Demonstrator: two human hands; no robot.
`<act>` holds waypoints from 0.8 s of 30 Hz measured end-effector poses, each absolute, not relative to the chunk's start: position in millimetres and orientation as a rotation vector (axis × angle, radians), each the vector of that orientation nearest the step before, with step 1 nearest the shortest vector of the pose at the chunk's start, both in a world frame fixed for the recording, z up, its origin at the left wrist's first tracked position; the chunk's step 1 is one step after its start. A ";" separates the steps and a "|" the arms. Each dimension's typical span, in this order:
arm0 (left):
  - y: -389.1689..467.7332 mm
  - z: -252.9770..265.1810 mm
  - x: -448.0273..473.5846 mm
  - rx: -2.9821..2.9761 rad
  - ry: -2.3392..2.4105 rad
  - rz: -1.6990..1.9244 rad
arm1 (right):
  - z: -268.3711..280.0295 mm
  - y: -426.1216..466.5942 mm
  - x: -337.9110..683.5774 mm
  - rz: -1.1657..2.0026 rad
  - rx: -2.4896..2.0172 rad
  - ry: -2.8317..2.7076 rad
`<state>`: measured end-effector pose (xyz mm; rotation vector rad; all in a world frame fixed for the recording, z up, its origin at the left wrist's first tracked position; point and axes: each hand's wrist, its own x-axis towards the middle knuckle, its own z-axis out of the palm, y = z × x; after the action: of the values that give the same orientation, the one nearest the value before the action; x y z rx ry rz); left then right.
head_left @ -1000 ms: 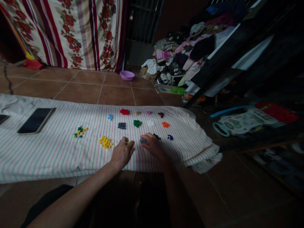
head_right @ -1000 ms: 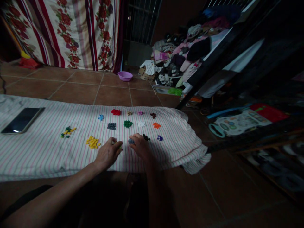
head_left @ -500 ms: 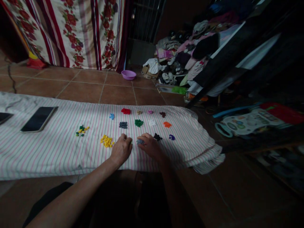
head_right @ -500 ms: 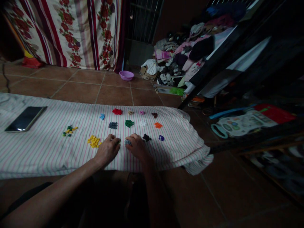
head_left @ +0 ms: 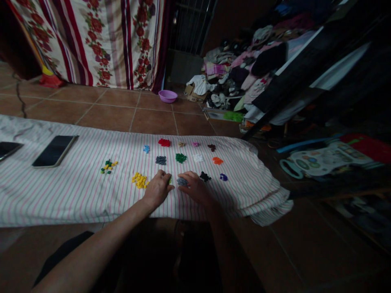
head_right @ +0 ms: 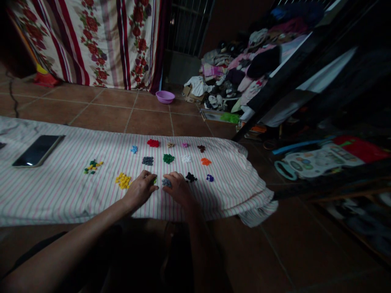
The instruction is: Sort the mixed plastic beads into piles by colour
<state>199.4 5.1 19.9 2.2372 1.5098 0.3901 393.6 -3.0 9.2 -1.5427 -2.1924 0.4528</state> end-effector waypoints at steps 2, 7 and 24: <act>6.5 20.5 195.5 2.210 1.464 0.388 | 9.4 -3.3 395.6 0.499 -1.539 -2.186; 10.2 23.2 187.6 2.174 1.416 0.357 | 11.9 -3.8 397.8 0.571 -1.559 -2.173; 8.5 19.3 196.0 2.396 1.505 0.295 | 16.6 2.0 386.2 0.552 -1.556 -2.124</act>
<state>196.0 8.5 19.3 2.3956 1.5051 0.2955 386.2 2.0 16.6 -1.5564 -2.1239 0.5515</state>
